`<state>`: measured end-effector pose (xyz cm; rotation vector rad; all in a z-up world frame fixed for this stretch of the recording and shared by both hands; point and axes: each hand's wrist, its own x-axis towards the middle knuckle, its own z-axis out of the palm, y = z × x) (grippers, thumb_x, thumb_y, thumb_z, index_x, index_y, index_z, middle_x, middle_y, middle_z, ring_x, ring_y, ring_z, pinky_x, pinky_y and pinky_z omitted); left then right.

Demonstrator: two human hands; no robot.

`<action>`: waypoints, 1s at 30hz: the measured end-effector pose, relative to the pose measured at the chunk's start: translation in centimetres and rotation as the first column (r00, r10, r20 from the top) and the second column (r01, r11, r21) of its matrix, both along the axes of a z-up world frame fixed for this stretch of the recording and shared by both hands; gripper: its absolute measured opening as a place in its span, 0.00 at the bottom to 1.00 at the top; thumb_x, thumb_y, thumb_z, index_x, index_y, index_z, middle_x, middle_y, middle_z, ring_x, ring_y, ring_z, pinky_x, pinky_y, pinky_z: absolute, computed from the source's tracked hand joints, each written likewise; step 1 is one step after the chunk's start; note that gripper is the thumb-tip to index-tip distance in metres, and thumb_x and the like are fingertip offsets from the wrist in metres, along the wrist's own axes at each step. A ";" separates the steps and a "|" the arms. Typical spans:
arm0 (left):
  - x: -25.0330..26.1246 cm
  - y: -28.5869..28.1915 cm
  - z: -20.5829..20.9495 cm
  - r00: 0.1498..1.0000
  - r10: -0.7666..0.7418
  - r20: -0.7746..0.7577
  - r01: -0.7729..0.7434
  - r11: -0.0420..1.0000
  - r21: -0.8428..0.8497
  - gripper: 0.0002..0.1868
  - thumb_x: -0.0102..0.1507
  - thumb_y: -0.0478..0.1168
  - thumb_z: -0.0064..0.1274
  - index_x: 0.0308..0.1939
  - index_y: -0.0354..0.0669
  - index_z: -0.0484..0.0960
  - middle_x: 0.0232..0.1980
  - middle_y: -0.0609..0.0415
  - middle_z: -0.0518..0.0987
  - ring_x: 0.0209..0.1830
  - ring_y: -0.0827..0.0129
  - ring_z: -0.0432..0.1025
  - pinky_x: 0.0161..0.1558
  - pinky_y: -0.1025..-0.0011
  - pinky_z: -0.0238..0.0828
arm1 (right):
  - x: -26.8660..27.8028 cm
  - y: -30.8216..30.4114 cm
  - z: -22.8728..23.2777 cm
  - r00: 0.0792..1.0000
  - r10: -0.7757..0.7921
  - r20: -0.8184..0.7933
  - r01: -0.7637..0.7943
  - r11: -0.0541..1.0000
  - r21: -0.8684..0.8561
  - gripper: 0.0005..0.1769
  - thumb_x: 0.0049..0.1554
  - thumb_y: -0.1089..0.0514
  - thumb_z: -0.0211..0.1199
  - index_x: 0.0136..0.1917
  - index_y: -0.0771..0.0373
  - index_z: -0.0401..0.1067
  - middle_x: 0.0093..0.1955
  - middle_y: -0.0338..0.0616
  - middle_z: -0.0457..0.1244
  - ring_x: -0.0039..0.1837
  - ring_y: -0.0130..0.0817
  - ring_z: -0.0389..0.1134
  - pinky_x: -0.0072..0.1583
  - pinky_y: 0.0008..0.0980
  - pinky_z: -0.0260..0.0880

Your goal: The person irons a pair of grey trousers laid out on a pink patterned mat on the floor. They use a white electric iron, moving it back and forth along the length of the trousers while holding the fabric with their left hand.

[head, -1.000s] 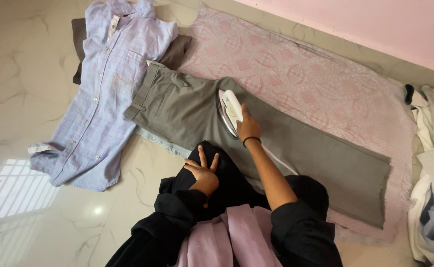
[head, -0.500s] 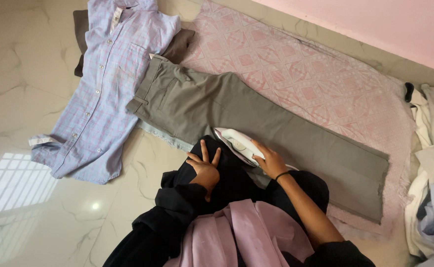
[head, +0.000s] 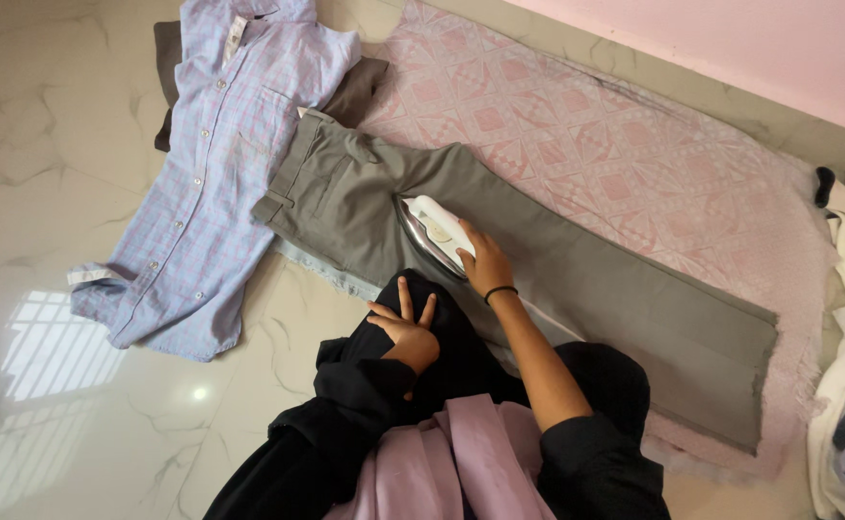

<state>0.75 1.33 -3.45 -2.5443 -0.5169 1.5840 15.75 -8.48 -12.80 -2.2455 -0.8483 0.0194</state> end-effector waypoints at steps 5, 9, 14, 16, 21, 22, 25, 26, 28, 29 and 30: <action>-0.5 0.0 0.9 0.998 -0.053 -0.021 0.053 0.999 -0.001 0.96 0.35 0.53 0.84 0.78 0.64 0.10 0.74 0.21 0.04 0.75 0.08 0.38 0.67 0.34 0.58 | -1.9 -1.4 0.7 0.997 -0.074 -0.016 0.073 0.997 -0.013 0.34 0.58 0.53 0.64 0.76 0.54 0.61 0.67 0.55 0.64 0.65 0.57 0.66 0.63 0.48 0.67; -1.0 0.3 1.0 0.999 -0.044 0.017 0.044 0.999 -0.020 0.96 0.36 0.54 0.84 0.78 0.66 0.09 0.74 0.22 0.04 0.76 0.10 0.38 0.69 0.36 0.57 | -6.8 -4.6 1.2 0.987 -0.148 -0.058 0.142 0.986 -0.085 0.38 0.58 0.53 0.64 0.78 0.57 0.55 0.70 0.58 0.62 0.68 0.58 0.65 0.64 0.49 0.66; -0.8 0.3 1.3 0.996 -0.086 -0.010 0.086 0.996 -0.015 0.95 0.36 0.56 0.83 0.78 0.64 0.09 0.74 0.20 0.05 0.75 0.09 0.39 0.69 0.36 0.57 | -12.4 -9.0 1.8 0.962 -0.165 -0.218 0.115 0.968 -0.223 0.52 0.57 0.58 0.63 0.82 0.64 0.32 0.74 0.72 0.54 0.66 0.64 0.64 0.60 0.49 0.69; -0.6 0.1 1.4 0.996 -0.081 -0.025 0.081 0.997 -0.007 0.96 0.36 0.56 0.84 0.78 0.63 0.08 0.74 0.22 0.04 0.75 0.09 0.39 0.69 0.36 0.57 | -12.7 -9.8 1.3 0.948 -0.157 -0.277 0.099 0.972 -0.213 0.54 0.58 0.58 0.63 0.83 0.65 0.29 0.70 0.70 0.57 0.65 0.63 0.65 0.61 0.48 0.69; -0.5 -0.3 1.1 0.981 -0.183 -0.061 0.183 0.983 0.000 0.93 0.35 0.56 0.82 0.79 0.60 0.15 0.74 0.26 0.03 0.75 0.05 0.36 0.65 0.30 0.60 | -7.9 -7.9 -1.1 0.960 -0.143 -0.242 0.098 0.977 -0.190 0.55 0.57 0.58 0.64 0.84 0.59 0.31 0.68 0.68 0.60 0.64 0.63 0.65 0.62 0.50 0.68; -0.3 -0.4 1.1 0.989 -0.138 -0.060 0.139 0.990 0.013 0.94 0.36 0.55 0.83 0.79 0.61 0.12 0.73 0.24 0.03 0.75 0.06 0.37 0.66 0.32 0.59 | -5.9 -7.0 -1.5 0.958 -0.149 -0.245 0.101 0.975 -0.197 0.55 0.57 0.58 0.64 0.85 0.56 0.32 0.68 0.68 0.60 0.64 0.63 0.65 0.62 0.50 0.67; 0.0 -0.4 1.0 0.995 -0.081 -0.061 0.082 0.997 0.009 0.95 0.36 0.54 0.84 0.79 0.64 0.10 0.73 0.22 0.03 0.75 0.07 0.38 0.67 0.33 0.59 | -0.4 -2.9 -2.7 0.981 -0.137 -0.139 0.122 0.986 -0.109 0.54 0.56 0.57 0.67 0.84 0.56 0.36 0.66 0.66 0.61 0.64 0.61 0.66 0.62 0.50 0.67; 0.1 -0.3 1.0 0.995 -0.077 -0.062 0.077 0.997 -0.001 0.95 0.37 0.54 0.84 0.79 0.65 0.11 0.74 0.22 0.03 0.75 0.07 0.38 0.67 0.33 0.59 | 1.1 -1.5 -2.9 0.973 -0.182 -0.141 0.164 0.978 -0.132 0.53 0.56 0.56 0.68 0.84 0.56 0.38 0.65 0.64 0.62 0.63 0.60 0.66 0.62 0.50 0.67; 0.3 -0.2 1.1 0.996 -0.072 -0.054 0.072 0.997 0.005 0.94 0.37 0.53 0.84 0.79 0.64 0.12 0.73 0.22 0.03 0.75 0.06 0.37 0.66 0.32 0.60 | 3.7 -0.4 -2.8 0.960 -0.229 -0.161 0.207 0.968 -0.140 0.53 0.55 0.55 0.68 0.84 0.55 0.41 0.63 0.62 0.64 0.62 0.58 0.67 0.62 0.49 0.68; 0.2 -0.3 1.2 0.996 -0.071 -0.053 0.072 0.997 0.003 0.94 0.37 0.53 0.84 0.80 0.64 0.13 0.73 0.22 0.03 0.75 0.06 0.37 0.66 0.32 0.60 | 4.2 -0.3 -2.8 0.952 -0.255 -0.172 0.230 0.962 -0.149 0.52 0.55 0.55 0.68 0.84 0.55 0.42 0.62 0.61 0.64 0.62 0.57 0.68 0.62 0.48 0.68; 0.1 -0.3 1.2 0.991 -0.111 -0.075 0.112 0.994 0.002 0.93 0.37 0.54 0.83 0.80 0.63 0.14 0.73 0.24 0.02 0.75 0.06 0.37 0.66 0.31 0.60 | 4.2 -0.2 -2.8 0.953 -0.263 -0.148 0.244 0.960 -0.136 0.52 0.55 0.55 0.68 0.84 0.55 0.43 0.61 0.61 0.65 0.61 0.57 0.68 0.61 0.49 0.69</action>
